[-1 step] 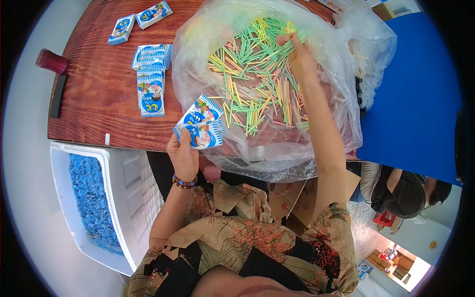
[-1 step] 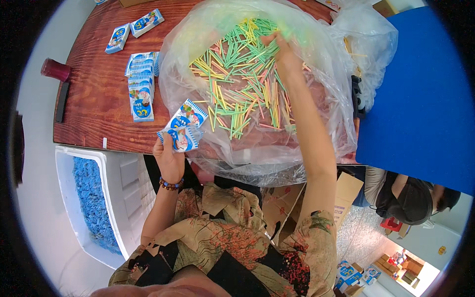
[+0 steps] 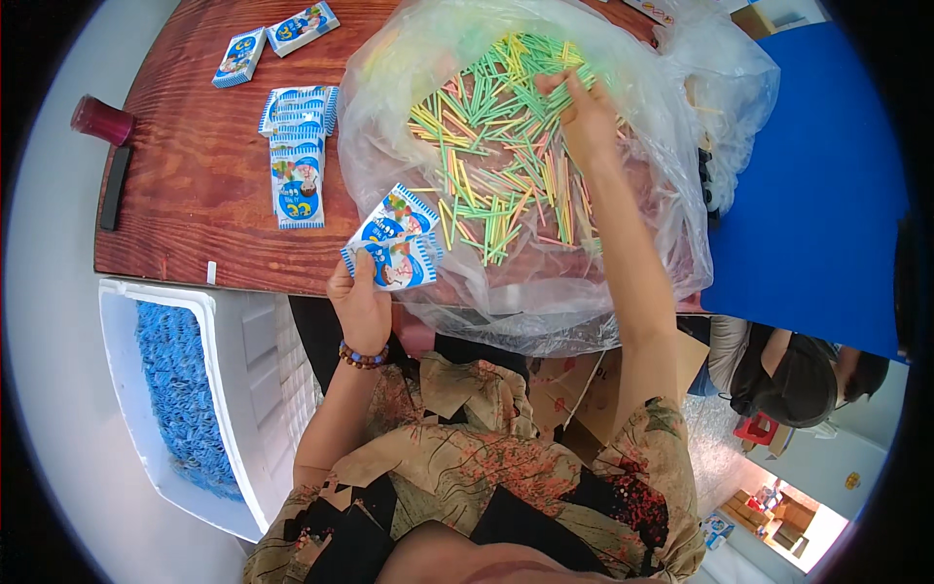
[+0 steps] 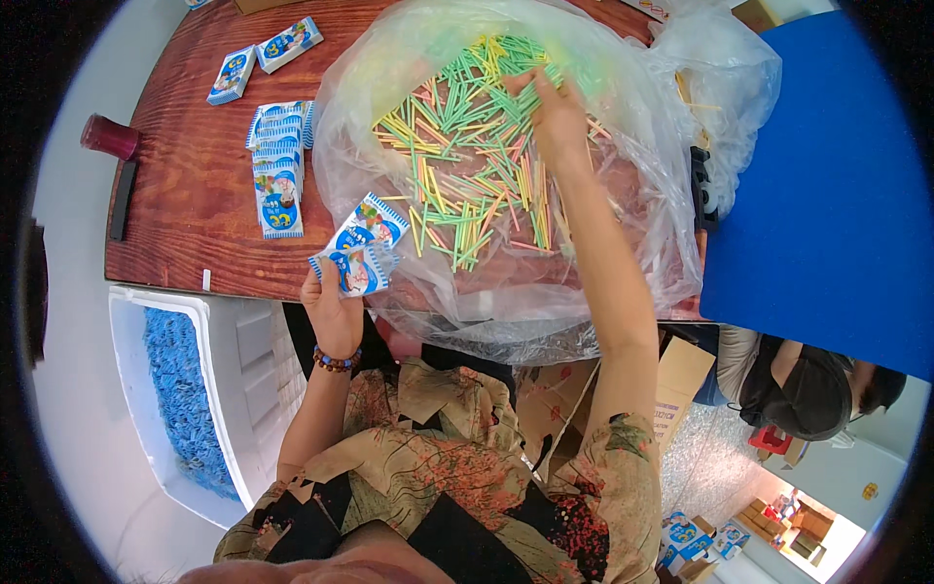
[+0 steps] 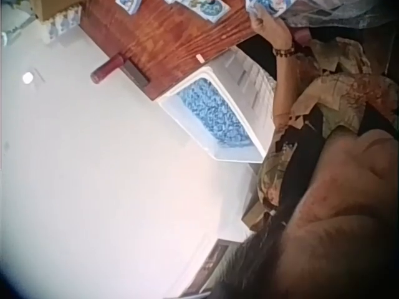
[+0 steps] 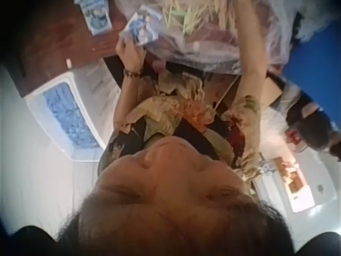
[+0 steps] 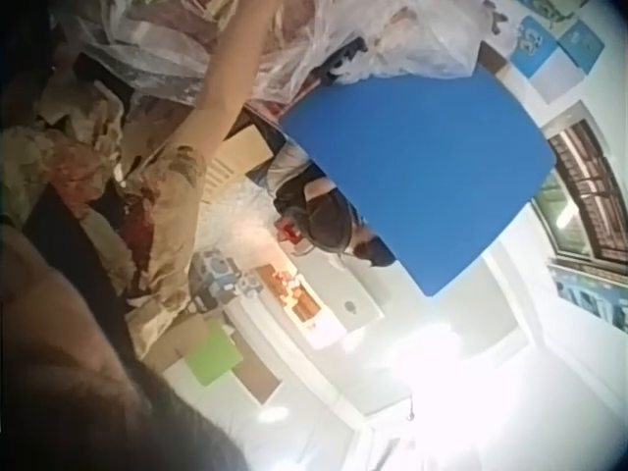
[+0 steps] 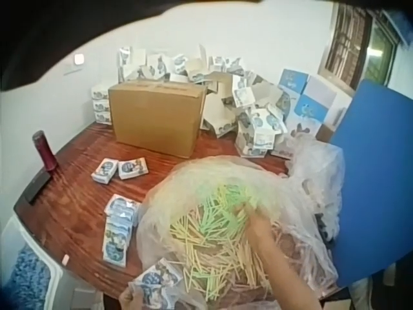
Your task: Manually packaging small colored plastic sticks into branded blue packets and sorting them into a bin.
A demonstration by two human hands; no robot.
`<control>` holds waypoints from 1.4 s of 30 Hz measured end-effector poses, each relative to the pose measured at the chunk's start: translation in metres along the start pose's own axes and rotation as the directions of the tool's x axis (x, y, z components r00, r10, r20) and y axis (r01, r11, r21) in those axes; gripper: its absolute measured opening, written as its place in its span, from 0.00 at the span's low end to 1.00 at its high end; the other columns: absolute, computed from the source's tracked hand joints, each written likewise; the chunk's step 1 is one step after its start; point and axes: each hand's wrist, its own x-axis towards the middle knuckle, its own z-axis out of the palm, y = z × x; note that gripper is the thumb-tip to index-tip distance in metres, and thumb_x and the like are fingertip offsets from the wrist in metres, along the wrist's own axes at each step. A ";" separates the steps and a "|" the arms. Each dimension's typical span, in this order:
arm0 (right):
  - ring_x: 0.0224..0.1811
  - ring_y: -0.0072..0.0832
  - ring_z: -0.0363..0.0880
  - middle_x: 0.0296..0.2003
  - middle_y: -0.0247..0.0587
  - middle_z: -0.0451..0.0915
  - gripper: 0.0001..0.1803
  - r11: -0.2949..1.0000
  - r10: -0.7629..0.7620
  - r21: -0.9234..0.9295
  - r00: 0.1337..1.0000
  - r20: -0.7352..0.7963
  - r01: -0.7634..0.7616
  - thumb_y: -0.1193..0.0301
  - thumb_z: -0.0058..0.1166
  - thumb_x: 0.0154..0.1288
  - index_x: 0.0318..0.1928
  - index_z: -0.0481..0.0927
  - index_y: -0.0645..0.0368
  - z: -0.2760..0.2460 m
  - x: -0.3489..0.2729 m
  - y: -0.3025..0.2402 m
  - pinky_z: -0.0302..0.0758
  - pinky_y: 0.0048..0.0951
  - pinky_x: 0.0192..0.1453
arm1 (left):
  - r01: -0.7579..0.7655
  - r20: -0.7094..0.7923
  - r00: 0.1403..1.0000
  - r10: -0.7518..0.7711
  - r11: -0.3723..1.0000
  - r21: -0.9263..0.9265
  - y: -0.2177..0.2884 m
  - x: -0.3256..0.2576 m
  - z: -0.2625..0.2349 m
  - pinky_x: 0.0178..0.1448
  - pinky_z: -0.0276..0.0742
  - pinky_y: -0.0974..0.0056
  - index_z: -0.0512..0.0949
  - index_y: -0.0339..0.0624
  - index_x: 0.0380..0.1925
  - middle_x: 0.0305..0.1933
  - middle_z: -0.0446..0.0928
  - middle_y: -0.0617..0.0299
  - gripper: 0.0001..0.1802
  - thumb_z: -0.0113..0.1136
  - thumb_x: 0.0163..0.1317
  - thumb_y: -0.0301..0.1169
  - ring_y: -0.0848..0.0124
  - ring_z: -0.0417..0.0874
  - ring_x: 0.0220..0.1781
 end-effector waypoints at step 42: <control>0.70 0.47 0.57 0.53 0.58 0.74 0.06 0.769 -0.161 0.575 0.956 -0.247 0.278 0.70 0.33 0.76 0.47 0.62 0.56 0.190 -0.182 -0.106 0.50 0.46 0.71 | -0.071 -0.209 0.978 0.019 0.967 -0.245 0.014 0.003 0.042 0.43 0.78 0.70 0.77 0.40 0.35 0.37 0.80 0.64 0.10 0.53 0.69 0.35 0.77 0.81 0.39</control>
